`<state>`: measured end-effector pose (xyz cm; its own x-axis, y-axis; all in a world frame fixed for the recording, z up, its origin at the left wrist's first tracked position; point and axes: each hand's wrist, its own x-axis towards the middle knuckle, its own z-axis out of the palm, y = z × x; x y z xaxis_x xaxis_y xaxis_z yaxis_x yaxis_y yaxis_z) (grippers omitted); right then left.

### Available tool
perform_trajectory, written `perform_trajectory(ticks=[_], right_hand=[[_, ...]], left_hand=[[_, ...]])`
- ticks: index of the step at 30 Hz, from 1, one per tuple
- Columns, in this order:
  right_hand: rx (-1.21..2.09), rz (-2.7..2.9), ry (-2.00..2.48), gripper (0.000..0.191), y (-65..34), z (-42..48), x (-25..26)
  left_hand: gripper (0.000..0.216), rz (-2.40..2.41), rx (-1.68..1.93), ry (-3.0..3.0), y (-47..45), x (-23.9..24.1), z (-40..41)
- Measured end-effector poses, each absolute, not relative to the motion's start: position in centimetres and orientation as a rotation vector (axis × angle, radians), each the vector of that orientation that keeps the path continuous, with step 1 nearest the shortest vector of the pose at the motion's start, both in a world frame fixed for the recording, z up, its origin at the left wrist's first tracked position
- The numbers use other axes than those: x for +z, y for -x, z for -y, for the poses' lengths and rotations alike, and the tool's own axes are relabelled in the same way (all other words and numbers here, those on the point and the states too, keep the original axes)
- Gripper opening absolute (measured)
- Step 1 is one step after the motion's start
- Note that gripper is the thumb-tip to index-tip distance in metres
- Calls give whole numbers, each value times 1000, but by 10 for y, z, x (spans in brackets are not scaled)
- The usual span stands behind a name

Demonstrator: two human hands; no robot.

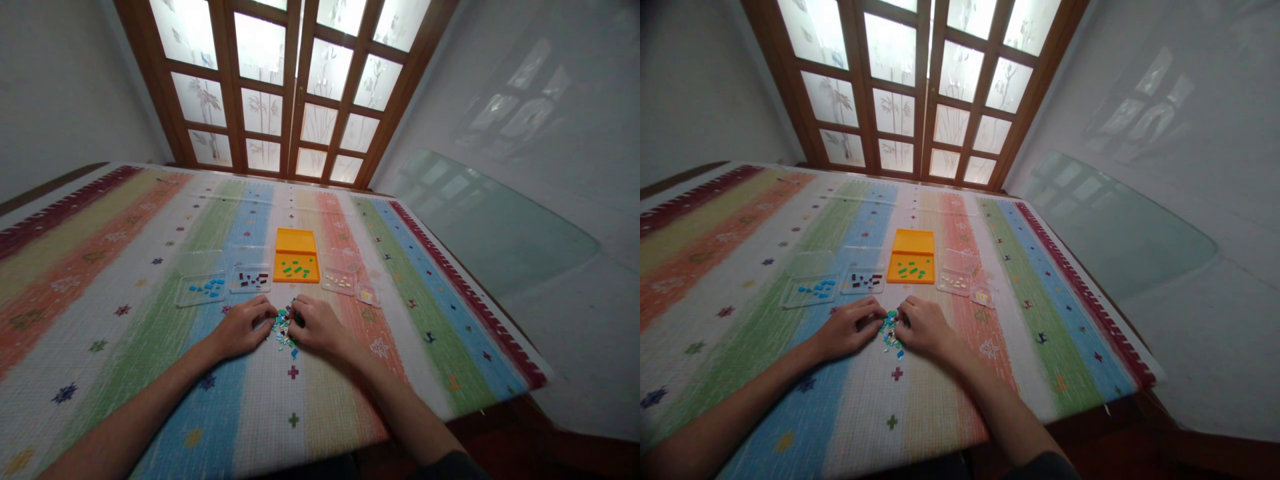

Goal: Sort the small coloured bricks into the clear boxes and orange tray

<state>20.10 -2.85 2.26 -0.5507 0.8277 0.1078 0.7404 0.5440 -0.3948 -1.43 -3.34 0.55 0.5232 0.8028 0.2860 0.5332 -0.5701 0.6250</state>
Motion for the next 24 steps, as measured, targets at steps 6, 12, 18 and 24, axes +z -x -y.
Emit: perform_trajectory(ticks=[6,12,18,24], right_hand=[[383,2438,1358,5,-196,30,20],[440,2329,1235,5,-201,29,15],[585,2242,1159,8,-209,25,17],[705,2164,1148,8,-222,17,25]], left_hand=[[15,-1081,784,-2305,15,5,33],[16,-1076,783,-2300,14,7,33],[15,-1070,786,-2306,15,5,33],[15,-1071,790,-2310,15,5,33]])
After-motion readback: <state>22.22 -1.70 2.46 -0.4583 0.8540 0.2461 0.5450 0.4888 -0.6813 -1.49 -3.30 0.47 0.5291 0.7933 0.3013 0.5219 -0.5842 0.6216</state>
